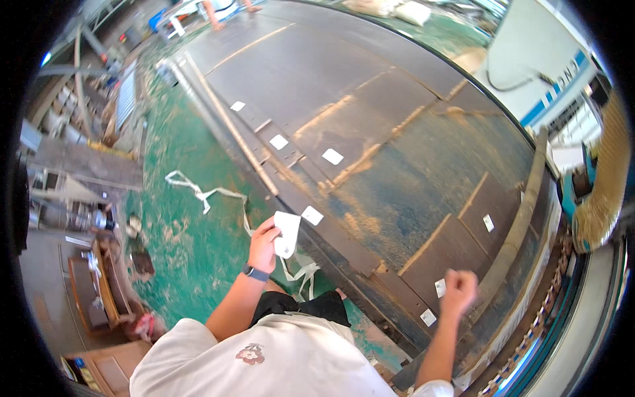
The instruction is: The person applies adhesive labels to several wood panels on a large workbench, then picks up a wood strip and a metal ruler to measure and organize the panels before moving them to a stack.
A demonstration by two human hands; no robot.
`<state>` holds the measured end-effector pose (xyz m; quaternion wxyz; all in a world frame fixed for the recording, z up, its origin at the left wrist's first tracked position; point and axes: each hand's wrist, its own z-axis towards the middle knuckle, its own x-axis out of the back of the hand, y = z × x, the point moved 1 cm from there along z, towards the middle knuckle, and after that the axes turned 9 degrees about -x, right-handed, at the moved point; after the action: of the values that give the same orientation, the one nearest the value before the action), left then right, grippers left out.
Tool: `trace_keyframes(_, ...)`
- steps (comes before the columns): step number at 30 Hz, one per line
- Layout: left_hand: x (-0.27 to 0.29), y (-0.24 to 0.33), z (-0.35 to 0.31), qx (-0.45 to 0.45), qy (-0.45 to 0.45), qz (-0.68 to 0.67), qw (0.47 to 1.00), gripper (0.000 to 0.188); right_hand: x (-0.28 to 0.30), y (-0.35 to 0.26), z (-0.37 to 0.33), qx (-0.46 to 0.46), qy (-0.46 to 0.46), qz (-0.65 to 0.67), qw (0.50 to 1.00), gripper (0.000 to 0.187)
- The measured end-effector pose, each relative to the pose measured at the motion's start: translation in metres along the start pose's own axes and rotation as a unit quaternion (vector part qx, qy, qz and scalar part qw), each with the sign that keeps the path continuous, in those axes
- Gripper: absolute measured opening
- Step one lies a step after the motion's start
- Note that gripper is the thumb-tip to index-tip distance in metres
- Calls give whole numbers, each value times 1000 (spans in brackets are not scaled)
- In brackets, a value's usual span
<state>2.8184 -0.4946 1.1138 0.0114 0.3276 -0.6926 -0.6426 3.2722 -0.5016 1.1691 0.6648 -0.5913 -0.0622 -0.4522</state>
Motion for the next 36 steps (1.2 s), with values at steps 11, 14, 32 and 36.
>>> trace_keyframes(11,168,105,3,-68,82,-87,991,37,-313,-363,-199,-53,-737,329,587,64)
trace_keyframes(14,234,134,2,-42,105,-140,984,31,-366,-417,-245,-90,-753,350,550,62)
trace_keyframes(32,365,194,123,-21,93,78,992,29,-514,-516,-290,471,-555,55,683,24)
trace_keyframes(36,347,197,207,13,35,121,992,32,-578,-512,-213,314,-597,123,727,23)
